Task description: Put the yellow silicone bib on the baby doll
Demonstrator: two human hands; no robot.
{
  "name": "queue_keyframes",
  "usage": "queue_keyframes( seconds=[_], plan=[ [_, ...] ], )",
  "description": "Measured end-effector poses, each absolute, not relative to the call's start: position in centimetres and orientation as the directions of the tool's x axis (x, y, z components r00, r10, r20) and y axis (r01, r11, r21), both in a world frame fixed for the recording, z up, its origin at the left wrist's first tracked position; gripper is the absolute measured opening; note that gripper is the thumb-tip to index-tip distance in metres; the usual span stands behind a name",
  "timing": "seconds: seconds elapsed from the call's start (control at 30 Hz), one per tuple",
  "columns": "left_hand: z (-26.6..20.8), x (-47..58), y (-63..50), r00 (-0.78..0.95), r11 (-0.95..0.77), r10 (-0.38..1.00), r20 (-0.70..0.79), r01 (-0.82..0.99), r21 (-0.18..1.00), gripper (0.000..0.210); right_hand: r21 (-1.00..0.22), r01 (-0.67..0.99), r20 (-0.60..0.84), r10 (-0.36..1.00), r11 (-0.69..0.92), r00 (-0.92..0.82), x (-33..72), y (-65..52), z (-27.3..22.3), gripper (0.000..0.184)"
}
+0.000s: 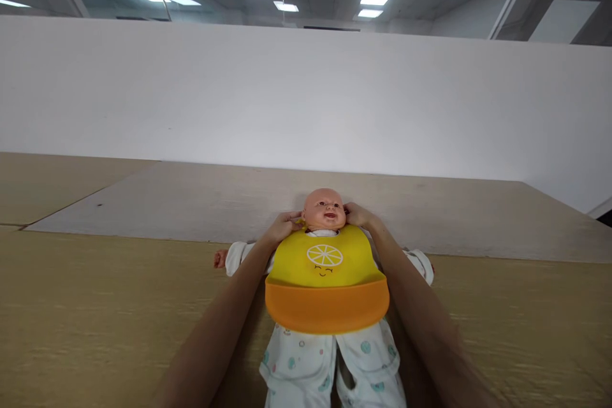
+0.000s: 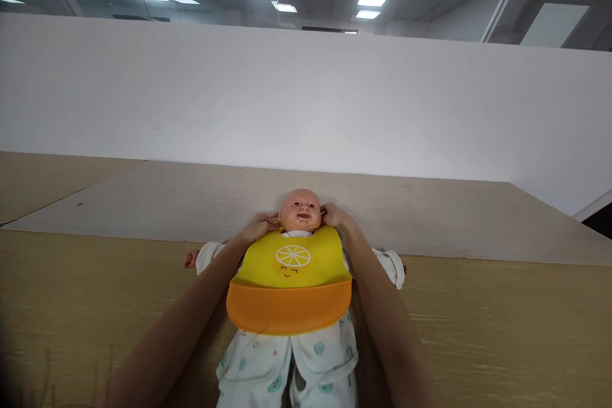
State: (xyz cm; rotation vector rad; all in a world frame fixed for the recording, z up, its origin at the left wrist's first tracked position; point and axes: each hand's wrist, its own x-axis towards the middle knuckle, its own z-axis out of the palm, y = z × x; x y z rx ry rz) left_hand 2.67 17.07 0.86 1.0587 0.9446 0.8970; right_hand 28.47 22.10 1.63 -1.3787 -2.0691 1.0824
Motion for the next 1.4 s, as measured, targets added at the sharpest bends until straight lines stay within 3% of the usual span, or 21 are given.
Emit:
queue_keyframes(
  seconds=[0.43,0.63,0.83,1.0,1.13,1.4],
  plan=[
    [1.2,2.8,17.1,0.226,0.126,0.963,-0.148,0.105,0.986,0.016,-0.753,0.627,-0.102,0.908,0.197,-0.407,28.6,21.7,1.8,0.034],
    [2.6,2.6,16.2,0.154,0.156,0.974,-0.163,0.057,0.986,0.020,-0.800,0.596,-0.170,0.927,0.068,-0.334,28.6,19.3,3.7,0.035],
    [5.1,1.3,12.7,0.127,0.077,0.987,-0.103,0.195,0.978,0.030,-0.930,0.356,-0.199,0.942,-0.094,-0.271,30.7,13.3,6.1,0.030],
    [6.8,-0.4,8.8,0.178,0.009,0.982,-0.062,0.283,0.959,0.034,-0.962,0.191,-0.256,0.890,-0.196,-0.377,33.0,7.3,6.0,0.047],
    [7.7,-1.6,6.3,0.226,0.041,0.970,-0.093,0.226,0.973,0.031,-0.961,0.036,-0.270,0.909,-0.273,-0.319,33.4,3.7,5.6,0.051],
    [7.7,-3.4,1.8,0.211,0.052,0.974,-0.081,0.141,0.989,0.039,-0.976,0.041,-0.218,0.925,-0.216,-0.310,33.7,-0.5,6.1,0.059]
  ],
)
